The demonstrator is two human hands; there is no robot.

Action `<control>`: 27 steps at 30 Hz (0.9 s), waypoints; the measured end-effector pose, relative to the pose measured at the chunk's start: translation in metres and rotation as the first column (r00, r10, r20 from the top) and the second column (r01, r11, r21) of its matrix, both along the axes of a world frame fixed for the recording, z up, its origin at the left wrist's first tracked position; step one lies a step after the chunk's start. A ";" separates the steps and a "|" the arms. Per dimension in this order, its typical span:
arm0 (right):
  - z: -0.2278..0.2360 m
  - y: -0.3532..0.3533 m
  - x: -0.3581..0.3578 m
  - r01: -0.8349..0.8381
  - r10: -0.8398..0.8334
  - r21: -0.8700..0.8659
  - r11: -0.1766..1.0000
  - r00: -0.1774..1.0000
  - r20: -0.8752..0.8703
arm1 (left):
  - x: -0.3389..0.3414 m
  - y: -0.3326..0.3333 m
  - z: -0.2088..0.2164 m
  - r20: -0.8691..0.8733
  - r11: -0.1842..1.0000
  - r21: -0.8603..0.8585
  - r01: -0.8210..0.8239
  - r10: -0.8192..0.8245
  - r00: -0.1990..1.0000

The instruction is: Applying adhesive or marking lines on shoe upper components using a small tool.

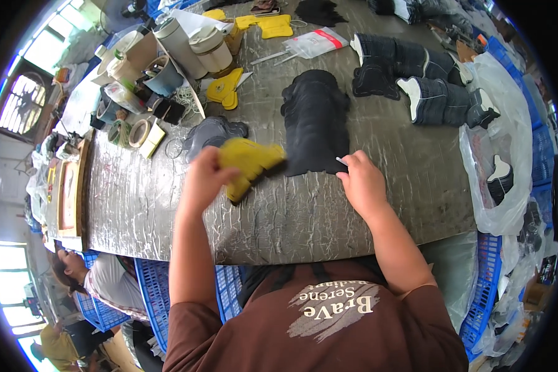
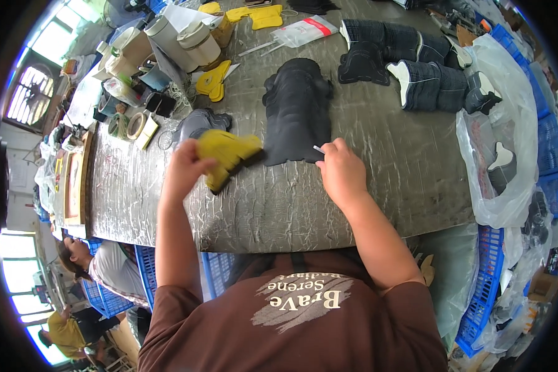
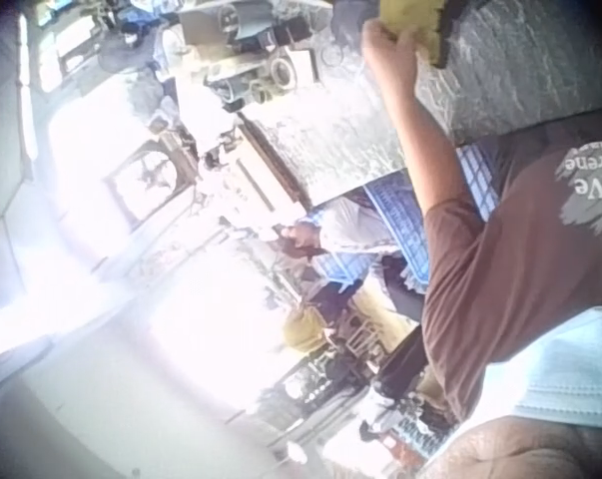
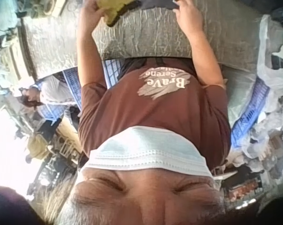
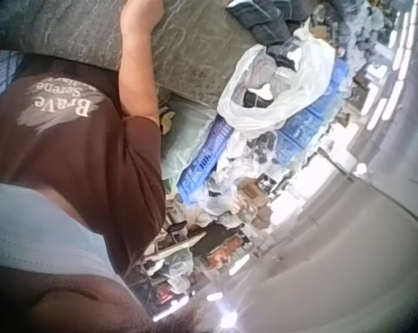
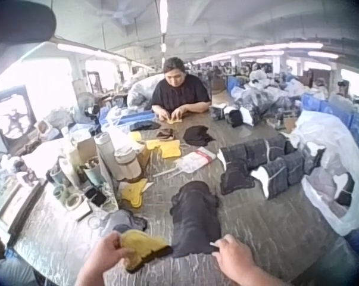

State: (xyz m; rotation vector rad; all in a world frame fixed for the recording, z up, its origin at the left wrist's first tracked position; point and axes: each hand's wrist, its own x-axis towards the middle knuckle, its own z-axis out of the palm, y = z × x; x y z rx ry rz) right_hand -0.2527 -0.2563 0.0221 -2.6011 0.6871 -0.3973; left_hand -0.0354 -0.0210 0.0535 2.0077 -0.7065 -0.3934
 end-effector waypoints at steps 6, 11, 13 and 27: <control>0.010 0.021 -0.024 -0.141 0.160 0.137 0.980 0.978 -0.137 | 0.024 0.024 0.011 0.158 0.972 0.027 -0.233 0.226 0.961; 0.015 0.046 -0.043 -0.234 0.248 0.153 0.960 0.965 -0.081 | -0.069 -0.025 0.000 -0.004 0.961 0.167 0.220 -0.222 0.975; 0.015 0.048 -0.043 -0.147 0.142 0.209 0.967 0.989 0.037 | -0.089 -0.040 -0.008 -0.021 0.960 0.171 0.222 -0.222 0.975; 0.006 0.046 -0.046 -0.237 0.232 0.151 0.960 0.971 0.053 | -0.140 -0.006 -0.019 0.397 0.947 0.225 0.229 -0.304 0.866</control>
